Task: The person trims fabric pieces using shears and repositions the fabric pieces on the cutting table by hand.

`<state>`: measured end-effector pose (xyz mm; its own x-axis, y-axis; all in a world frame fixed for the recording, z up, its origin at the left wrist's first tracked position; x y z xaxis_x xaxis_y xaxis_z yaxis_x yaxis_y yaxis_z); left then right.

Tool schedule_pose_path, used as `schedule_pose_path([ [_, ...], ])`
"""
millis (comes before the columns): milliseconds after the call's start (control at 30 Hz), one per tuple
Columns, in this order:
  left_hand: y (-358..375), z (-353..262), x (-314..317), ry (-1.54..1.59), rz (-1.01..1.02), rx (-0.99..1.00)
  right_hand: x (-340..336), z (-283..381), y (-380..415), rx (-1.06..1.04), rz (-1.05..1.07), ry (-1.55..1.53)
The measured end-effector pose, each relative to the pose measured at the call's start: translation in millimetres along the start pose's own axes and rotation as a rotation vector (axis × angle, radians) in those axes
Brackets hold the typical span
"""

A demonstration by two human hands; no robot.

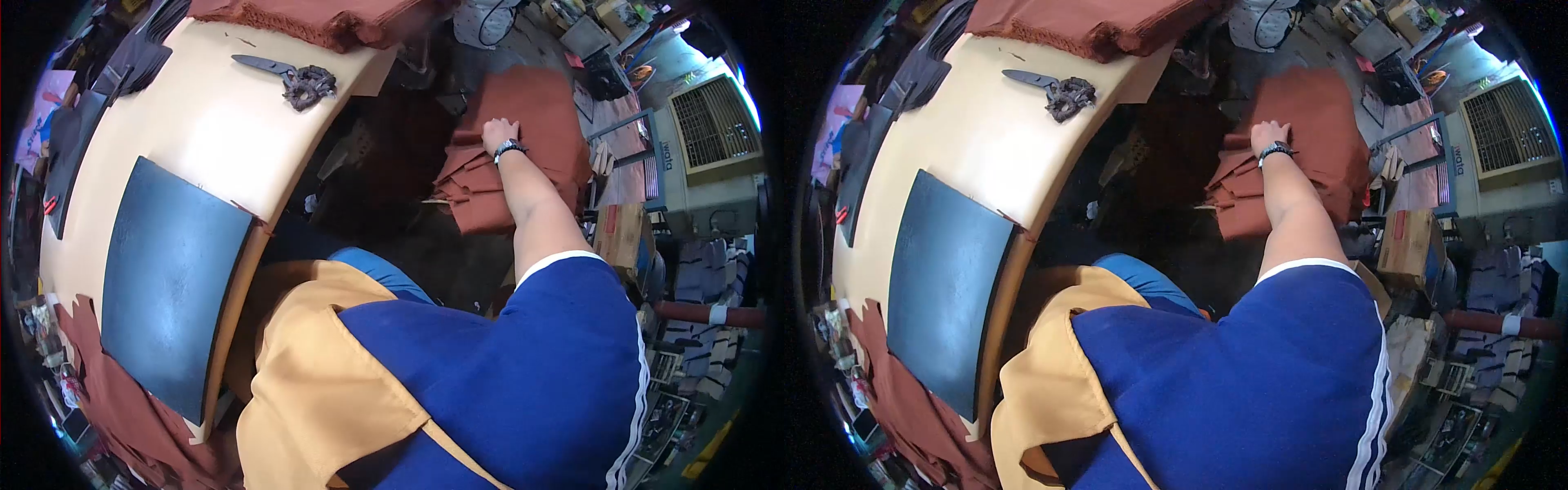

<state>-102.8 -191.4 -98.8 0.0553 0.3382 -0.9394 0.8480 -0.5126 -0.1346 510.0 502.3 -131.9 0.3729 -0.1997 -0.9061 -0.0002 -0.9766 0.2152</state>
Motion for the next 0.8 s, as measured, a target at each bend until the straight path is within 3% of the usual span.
schedule_pose_path([
  [67, 5, 6, 7, 0.008, 0.028, -0.007, -19, -12, 5, 0.084, -0.088, -0.210],
  [200, 16, 18, 18, 0.028, 0.077, -0.027, -83, -45, 19, 0.463, -0.573, -0.898],
  [267, 19, 24, 20, 0.044, 0.109, -0.027, -107, -50, 6, 0.449, -0.816, -1.280],
  [333, 25, 32, 22, 0.084, 0.152, -0.024, -157, -30, 21, 0.361, -1.101, -1.541],
  [433, 27, 38, 25, 0.200, 0.246, 0.053, -260, 58, 50, -0.021, -1.208, -2.118],
  [467, 2, -54, -21, 0.314, 0.027, 0.349, -290, 96, 62, -0.176, -1.178, -2.306],
  [500, -8, -114, -50, 0.241, -0.013, 0.554, -316, 140, 69, -0.354, -1.115, -2.401],
  [533, -14, -146, -70, 0.235, -0.072, 0.627, -345, 192, 83, -0.543, -0.973, -2.460],
  [567, -21, -164, -82, 0.231, -0.067, 0.657, -364, 253, 98, -0.703, -0.748, -2.330],
  [633, -34, -195, -112, 0.258, -0.148, 0.739, -373, 379, 177, -1.322, -0.194, -1.930],
  [700, -41, -205, -135, 0.233, -0.263, 0.749, -340, 477, 290, -1.810, 0.360, -1.257],
  [733, -46, -206, -143, 0.225, -0.300, 0.745, -327, 478, 351, -1.918, 0.630, -1.043],
  [800, -54, -206, -153, 0.236, -0.361, 0.729, -284, 490, 388, -1.940, 0.746, -0.752],
])
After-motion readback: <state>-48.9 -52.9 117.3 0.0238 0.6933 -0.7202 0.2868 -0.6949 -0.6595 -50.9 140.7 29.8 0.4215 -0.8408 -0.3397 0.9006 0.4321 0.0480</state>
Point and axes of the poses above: each hand's wrist, its own y-axis away from the middle knuckle, its own x-axis out of the palm, z = x × y, the point moved 9 cm from there along -y, towards the middle knuckle, and after that the axes turned 6 degrees about -y, right-handed, at the moved point
